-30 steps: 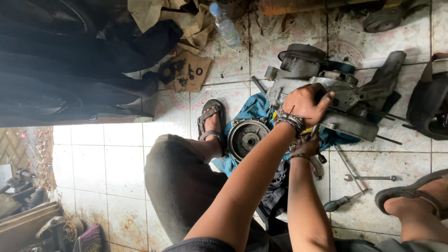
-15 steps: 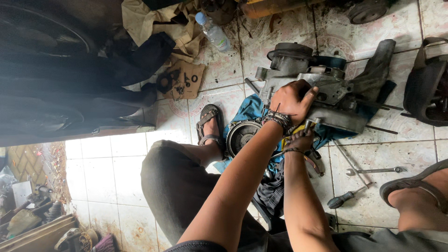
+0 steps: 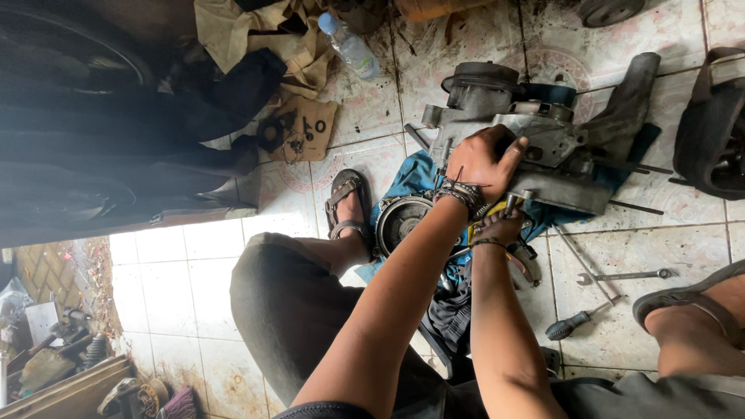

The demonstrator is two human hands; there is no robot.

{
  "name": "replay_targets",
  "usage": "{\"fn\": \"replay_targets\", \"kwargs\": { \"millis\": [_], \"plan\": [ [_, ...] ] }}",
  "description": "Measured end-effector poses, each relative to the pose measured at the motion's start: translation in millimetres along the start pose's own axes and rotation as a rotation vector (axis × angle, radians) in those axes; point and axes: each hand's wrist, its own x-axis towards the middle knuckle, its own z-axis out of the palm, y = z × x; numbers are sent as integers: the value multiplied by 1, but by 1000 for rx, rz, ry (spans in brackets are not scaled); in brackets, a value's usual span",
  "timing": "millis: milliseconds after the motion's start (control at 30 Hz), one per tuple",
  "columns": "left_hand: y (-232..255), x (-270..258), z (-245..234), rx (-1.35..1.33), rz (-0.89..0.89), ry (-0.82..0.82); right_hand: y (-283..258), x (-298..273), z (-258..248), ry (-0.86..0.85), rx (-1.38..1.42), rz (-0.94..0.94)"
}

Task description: The person sits on the floor and uses a wrench to tighten bolts on a disassembled engine block. They manipulate the engine casing and use a screwdriver to adjust internal components.

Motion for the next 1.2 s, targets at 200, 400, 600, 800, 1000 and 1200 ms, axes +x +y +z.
{"fn": "replay_targets", "kwargs": {
  "millis": [200,400,600,800,1000,1200],
  "plan": [
    [0,0,-1,5,15,4,-2,9,-5,-109,-78,50],
    [4,-2,-4,5,4,-2,-6,14,-8,-198,-86,115],
    [2,0,-2,-7,-9,-12,-10,6,-7,-200,-114,127],
    [6,0,-4,0,-23,-19,-12,-8,0,-169,-105,107],
    [8,3,-11,42,-26,-64,-8,-13,-15,-67,-535,-237],
    [1,6,-10,37,6,-61,-6,-44,-76,-63,-872,-558]
  ]
}}
